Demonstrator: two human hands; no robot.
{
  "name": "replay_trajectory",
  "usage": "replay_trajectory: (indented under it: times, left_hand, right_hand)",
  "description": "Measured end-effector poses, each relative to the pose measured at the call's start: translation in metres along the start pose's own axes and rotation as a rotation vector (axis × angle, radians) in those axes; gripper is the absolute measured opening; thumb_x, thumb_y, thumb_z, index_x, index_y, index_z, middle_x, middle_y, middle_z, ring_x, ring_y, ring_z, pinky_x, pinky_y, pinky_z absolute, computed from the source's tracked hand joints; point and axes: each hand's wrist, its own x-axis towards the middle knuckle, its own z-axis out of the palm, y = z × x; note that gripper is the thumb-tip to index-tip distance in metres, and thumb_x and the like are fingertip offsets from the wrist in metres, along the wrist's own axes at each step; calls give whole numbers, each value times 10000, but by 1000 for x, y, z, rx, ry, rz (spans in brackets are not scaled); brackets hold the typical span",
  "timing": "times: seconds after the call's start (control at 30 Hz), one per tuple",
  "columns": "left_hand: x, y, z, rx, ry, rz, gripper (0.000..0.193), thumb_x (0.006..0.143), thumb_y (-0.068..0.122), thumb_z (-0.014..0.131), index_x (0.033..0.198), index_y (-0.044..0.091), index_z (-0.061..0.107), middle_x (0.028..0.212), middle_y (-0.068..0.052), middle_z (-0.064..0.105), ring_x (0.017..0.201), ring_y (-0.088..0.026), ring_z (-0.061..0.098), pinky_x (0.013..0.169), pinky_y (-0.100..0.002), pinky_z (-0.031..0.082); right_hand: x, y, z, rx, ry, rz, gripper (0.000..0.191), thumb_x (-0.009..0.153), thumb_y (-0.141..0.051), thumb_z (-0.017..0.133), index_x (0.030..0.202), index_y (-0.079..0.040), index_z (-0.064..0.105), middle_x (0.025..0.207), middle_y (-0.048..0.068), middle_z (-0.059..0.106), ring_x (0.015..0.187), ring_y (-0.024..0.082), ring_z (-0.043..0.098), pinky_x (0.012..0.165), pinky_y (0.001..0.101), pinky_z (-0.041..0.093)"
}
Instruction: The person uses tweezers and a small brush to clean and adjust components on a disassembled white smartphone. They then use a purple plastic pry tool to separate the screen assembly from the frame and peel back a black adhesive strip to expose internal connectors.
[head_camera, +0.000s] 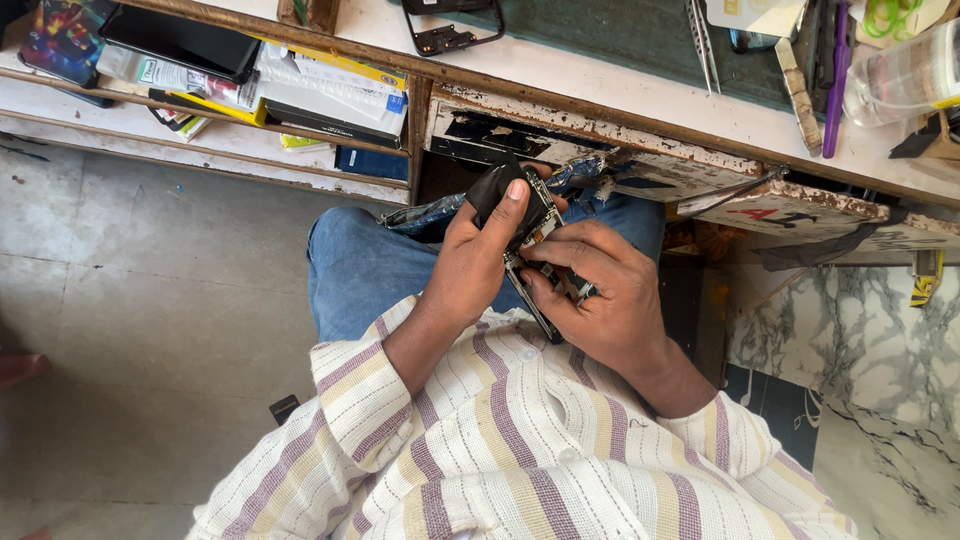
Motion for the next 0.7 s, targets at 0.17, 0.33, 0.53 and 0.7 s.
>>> replay_trajectory:
  times: [0.17, 0.33, 0.53, 0.7]
  left_hand:
    - [0, 1, 0, 4, 2, -5, 528, 1081, 472, 460, 1359, 40, 584, 1104, -93, 711, 1052, -144, 690, 926, -297, 587]
    - [0, -1, -1, -10, 11, -4, 512, 1084, 458, 468, 1355, 40, 588, 1097, -93, 709, 1041, -140, 688, 928, -291, 582]
    - [-1, -4, -2, -41, 31, -25, 473, 1093, 431, 478, 1334, 44, 602, 1077, -93, 712, 998, -138, 683, 889, -286, 576]
    - [-1, -5, -4, -60, 51, -44, 466, 1088, 429, 472, 1308, 46, 621, 1069, -96, 729, 987, -141, 695, 883, -285, 579]
  right_hand:
    - [0, 0, 0, -8, 2, 5, 252, 813, -42, 840, 1050, -65, 758, 1038, 86, 705, 888, 184, 731, 730, 292, 597]
    - [-2, -2, 2, -44, 18, -26, 255, 818, -39, 841, 1057, -65, 757, 1045, 92, 700, 907, 208, 727, 750, 308, 595]
    - [0, -5, 3, -135, 18, -110, 253, 825, -47, 840, 1061, -44, 749, 1038, 107, 691, 932, 249, 711, 811, 354, 585]
    - [-1, -9, 4, -171, -9, -140, 246, 856, -45, 817, 1087, -32, 736, 1069, 90, 705, 956, 246, 712, 834, 355, 582]
